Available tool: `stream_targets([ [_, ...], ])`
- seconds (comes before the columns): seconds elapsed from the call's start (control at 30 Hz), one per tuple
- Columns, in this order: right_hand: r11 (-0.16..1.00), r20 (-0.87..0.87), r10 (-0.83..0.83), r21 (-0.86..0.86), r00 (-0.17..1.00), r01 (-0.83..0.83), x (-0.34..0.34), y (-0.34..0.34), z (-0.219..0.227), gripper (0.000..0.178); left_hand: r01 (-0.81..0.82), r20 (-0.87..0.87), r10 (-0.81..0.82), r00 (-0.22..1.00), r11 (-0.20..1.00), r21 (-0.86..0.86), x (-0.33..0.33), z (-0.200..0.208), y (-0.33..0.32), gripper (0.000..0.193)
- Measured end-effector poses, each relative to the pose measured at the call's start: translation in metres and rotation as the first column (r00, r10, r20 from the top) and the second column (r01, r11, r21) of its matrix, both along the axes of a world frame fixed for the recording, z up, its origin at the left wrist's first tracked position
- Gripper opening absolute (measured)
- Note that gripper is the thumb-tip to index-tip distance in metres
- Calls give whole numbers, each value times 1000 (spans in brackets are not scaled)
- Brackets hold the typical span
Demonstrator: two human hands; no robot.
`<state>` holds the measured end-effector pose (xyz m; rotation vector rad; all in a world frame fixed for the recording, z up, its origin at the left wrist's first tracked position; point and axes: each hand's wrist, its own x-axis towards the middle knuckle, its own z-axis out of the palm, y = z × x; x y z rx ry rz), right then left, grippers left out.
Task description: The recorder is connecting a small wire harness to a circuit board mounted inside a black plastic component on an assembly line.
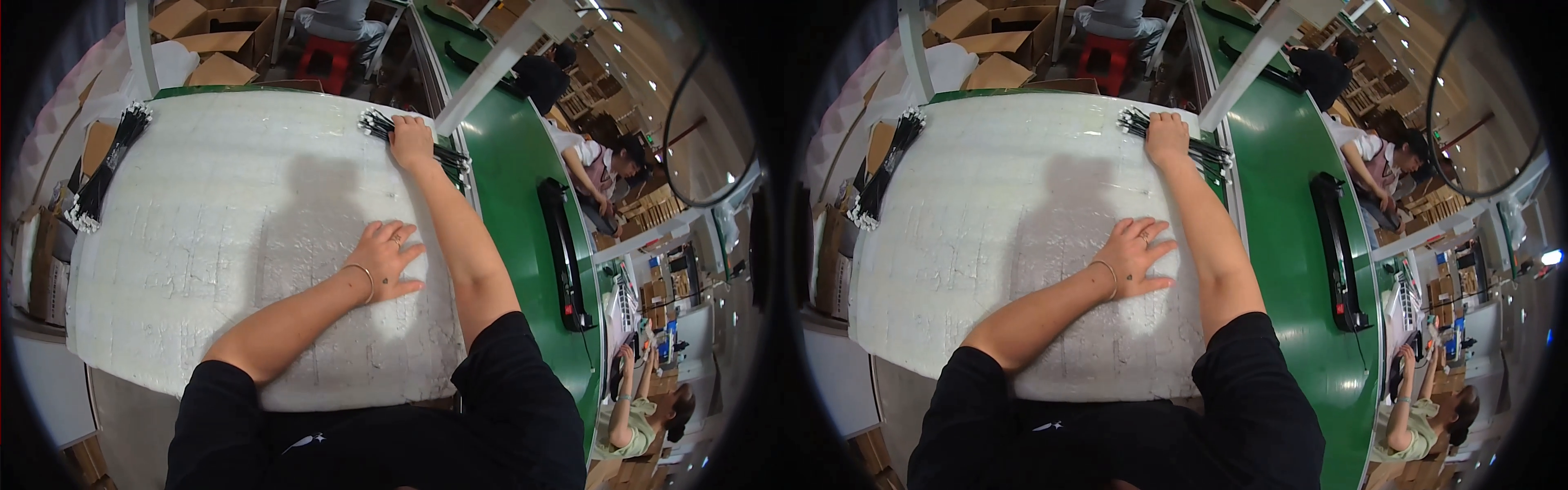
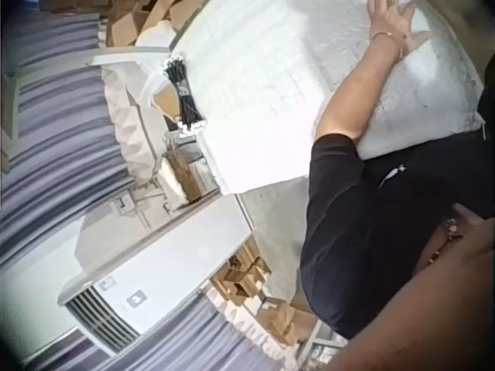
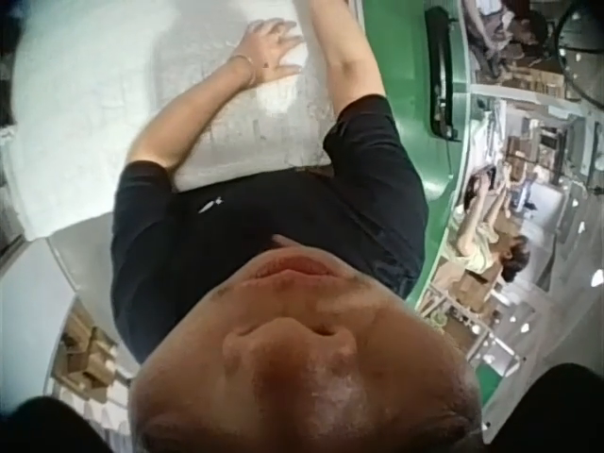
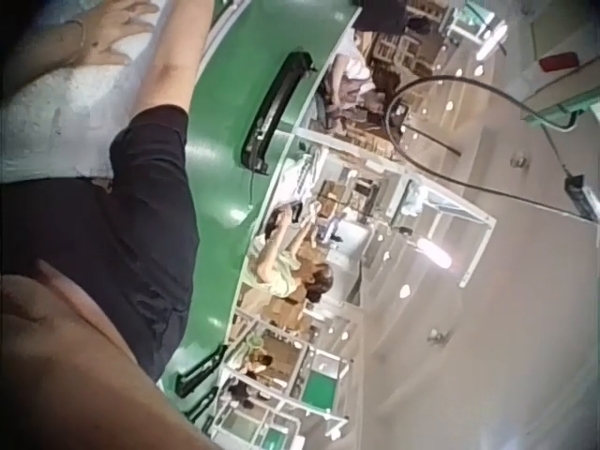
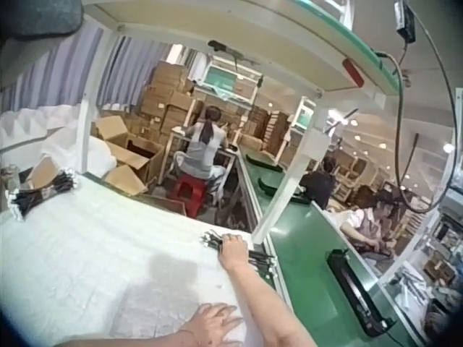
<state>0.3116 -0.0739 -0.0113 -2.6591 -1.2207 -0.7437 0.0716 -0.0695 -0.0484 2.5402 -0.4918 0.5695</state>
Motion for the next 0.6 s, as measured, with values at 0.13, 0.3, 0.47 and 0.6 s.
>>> stream_targets([
  [0.13, 998, 10, 57, 12, 998, -57, 2, -9, -4, 11, 41, -171, -44, 984, 999, -18, 0, 13, 5, 57],
  [0.3, 927, 145, 354, 75, 924, -368, -35, -43, 17, 15, 22, -119, -33, 992, 995, -93, 3, 12, 5, 52],
  [0.47, 880, 204, 450, 62, 869, -470, -88, -61, 57, 23, -60, -147, -115, 982, 551, -832, 34, 0, 20, 31],
  [0.6, 908, 110, 377, 150, 919, -391, -116, -71, 47, 22, -302, -222, -376, 900, -168, -938, 43, 14, 70, 23],
])
